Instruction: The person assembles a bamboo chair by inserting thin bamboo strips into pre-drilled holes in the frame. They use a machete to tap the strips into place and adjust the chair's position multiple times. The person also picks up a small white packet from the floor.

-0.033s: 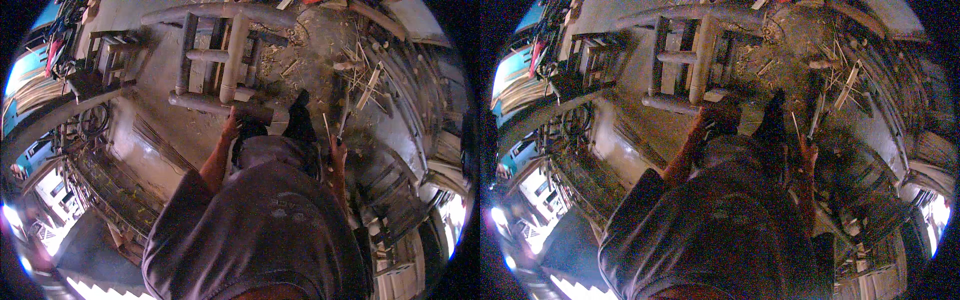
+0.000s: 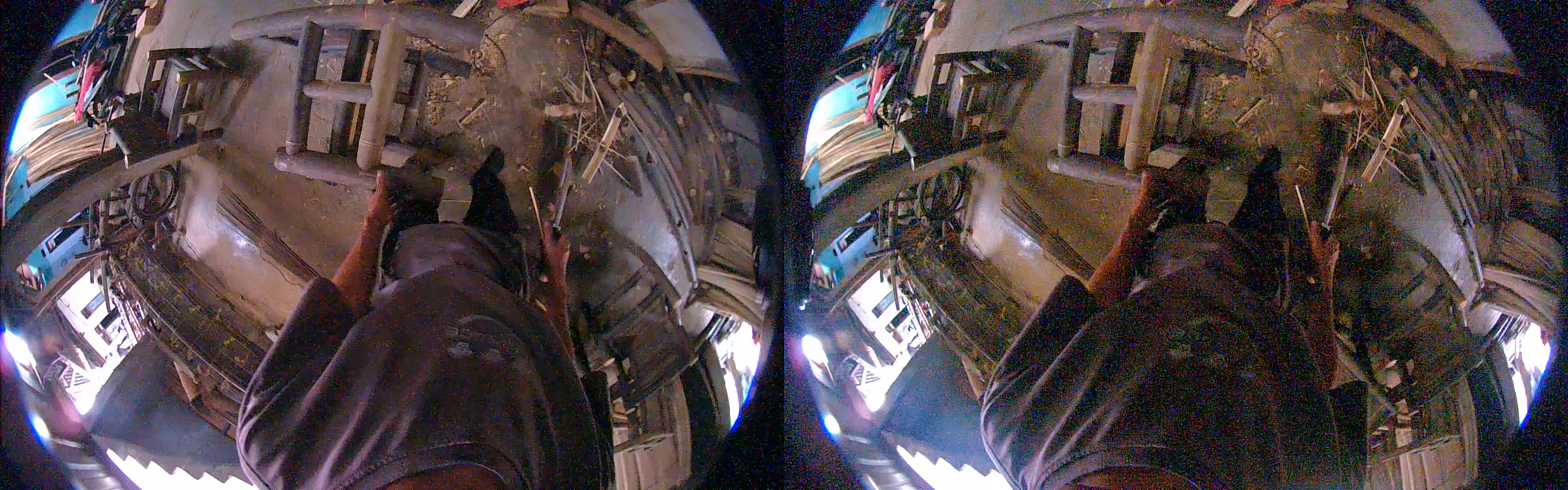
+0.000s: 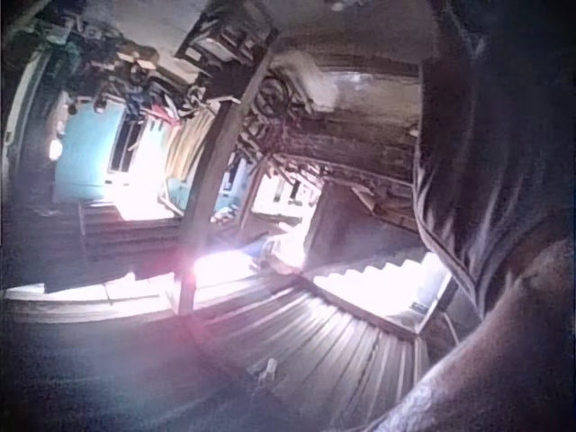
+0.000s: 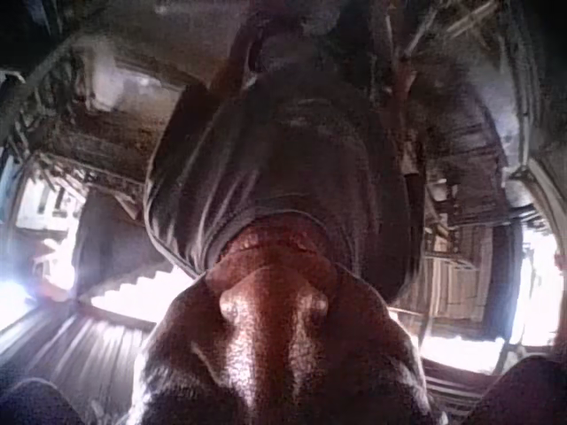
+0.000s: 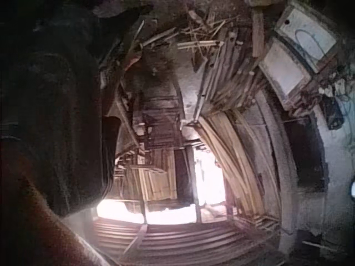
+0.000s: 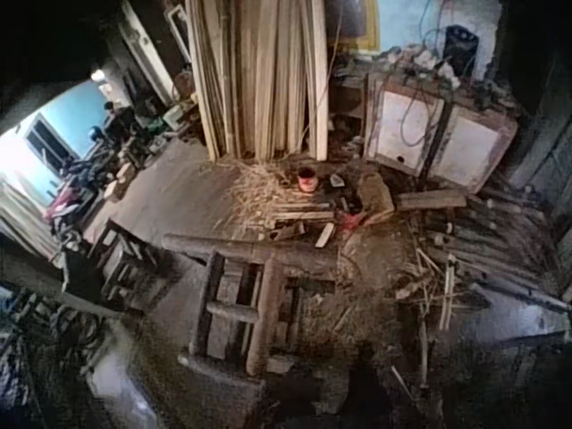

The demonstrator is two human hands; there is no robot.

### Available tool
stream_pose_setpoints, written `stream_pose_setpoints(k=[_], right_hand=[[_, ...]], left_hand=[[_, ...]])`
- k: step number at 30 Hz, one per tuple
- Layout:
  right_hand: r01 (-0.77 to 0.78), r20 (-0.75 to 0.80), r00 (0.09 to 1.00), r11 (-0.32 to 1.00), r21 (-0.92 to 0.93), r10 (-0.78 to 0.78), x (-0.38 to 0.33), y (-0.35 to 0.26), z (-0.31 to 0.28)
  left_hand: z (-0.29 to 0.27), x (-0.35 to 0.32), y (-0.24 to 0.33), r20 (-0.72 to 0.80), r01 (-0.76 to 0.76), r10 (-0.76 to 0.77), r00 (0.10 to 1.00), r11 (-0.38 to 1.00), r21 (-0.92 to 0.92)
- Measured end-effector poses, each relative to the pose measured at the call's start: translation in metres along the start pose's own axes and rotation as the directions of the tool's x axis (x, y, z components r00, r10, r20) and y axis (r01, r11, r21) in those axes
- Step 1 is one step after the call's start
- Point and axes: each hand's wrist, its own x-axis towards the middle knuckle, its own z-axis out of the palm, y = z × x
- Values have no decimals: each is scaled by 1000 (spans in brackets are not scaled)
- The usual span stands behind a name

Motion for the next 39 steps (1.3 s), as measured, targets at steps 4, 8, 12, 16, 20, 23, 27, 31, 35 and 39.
stream_pose_setpoints(k=[4, 8, 12, 16, 20, 23, 27, 31, 35, 39], right_hand=[[26, 73, 997, 995, -99, -18, 41, 17, -51], [300, 44, 953, 923, -242, -299, 52, 34, -76], [293, 80, 956, 926, -237, -282, 68, 40, -82], [218, 112, 973, 959, -182, -200, 67, 55, -72], [140, 125, 985, 980, -141, -122, 64, 67, -66], [114, 156, 983, 985, -128, -94, 72, 60, -64], [79, 195, 979, 990, -116, -56, 76, 57, -62], [-10, 193, 981, 994, -111, 32, 81, 58, -56], [-39, 225, 972, 992, -122, 66, 96, 35, -63], [-90, 248, 961, 987, -136, 122, 109, 10, -74]], left_hand=[[47, 4, -4, -202, -100, 46, 978, 958, -270], [40, 29, -33, -163, -243, 185, 969, 829, -503], [16, 38, -68, -195, -316, 249, 949, 772, -551], [45, 19, -45, -637, -361, 313, 705, 931, 58], [89, 23, -3, -613, -121, 703, 360, 687, 717], [123, 20, 40, -406, -327, 879, 249, 471, 820], [191, 69, 92, -120, -654, 644, 756, 739, -158], [300, 54, 195, -25, -298, 310, 950, 883, -364], [336, 112, 245, -16, -170, 199, 980, 791, -588], [360, 117, 268, -28, -223, 308, 951, 620, -752]])
